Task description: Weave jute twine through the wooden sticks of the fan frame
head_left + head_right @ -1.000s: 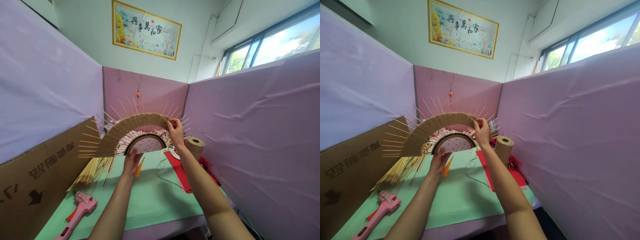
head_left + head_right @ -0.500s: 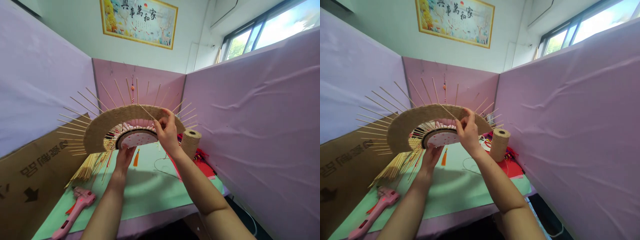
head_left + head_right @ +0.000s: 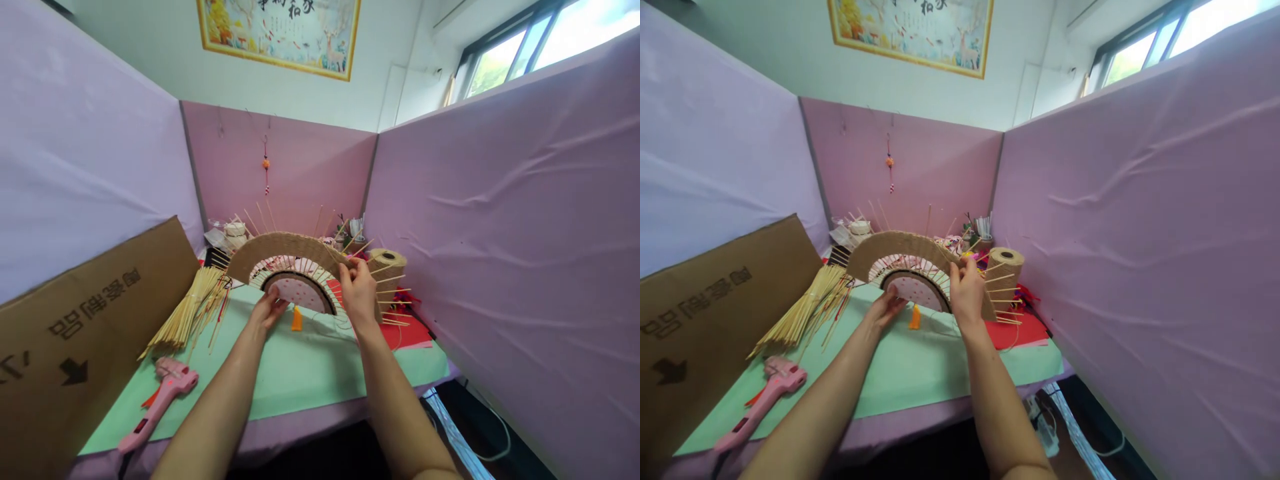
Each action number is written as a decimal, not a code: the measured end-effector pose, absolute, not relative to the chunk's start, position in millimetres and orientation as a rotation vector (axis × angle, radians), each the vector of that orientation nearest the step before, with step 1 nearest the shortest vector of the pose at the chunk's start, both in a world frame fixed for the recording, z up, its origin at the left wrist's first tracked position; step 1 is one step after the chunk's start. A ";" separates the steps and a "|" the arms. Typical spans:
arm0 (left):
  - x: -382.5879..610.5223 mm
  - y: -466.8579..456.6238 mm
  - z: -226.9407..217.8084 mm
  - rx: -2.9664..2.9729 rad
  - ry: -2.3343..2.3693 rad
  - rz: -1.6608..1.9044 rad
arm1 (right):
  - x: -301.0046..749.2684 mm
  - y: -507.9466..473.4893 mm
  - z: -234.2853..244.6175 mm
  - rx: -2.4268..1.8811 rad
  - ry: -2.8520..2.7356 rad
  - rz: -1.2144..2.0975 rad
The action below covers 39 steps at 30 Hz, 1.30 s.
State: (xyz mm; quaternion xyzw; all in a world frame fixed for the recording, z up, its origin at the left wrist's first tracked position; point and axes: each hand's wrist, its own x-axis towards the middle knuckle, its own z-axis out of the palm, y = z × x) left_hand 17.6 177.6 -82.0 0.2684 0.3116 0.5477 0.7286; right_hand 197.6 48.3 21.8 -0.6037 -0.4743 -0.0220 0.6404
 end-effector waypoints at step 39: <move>51.3 158.6 32.3 2.458 1.315 1.599 | 214.0 90.2 -11.9 -1.520 -1.072 0.014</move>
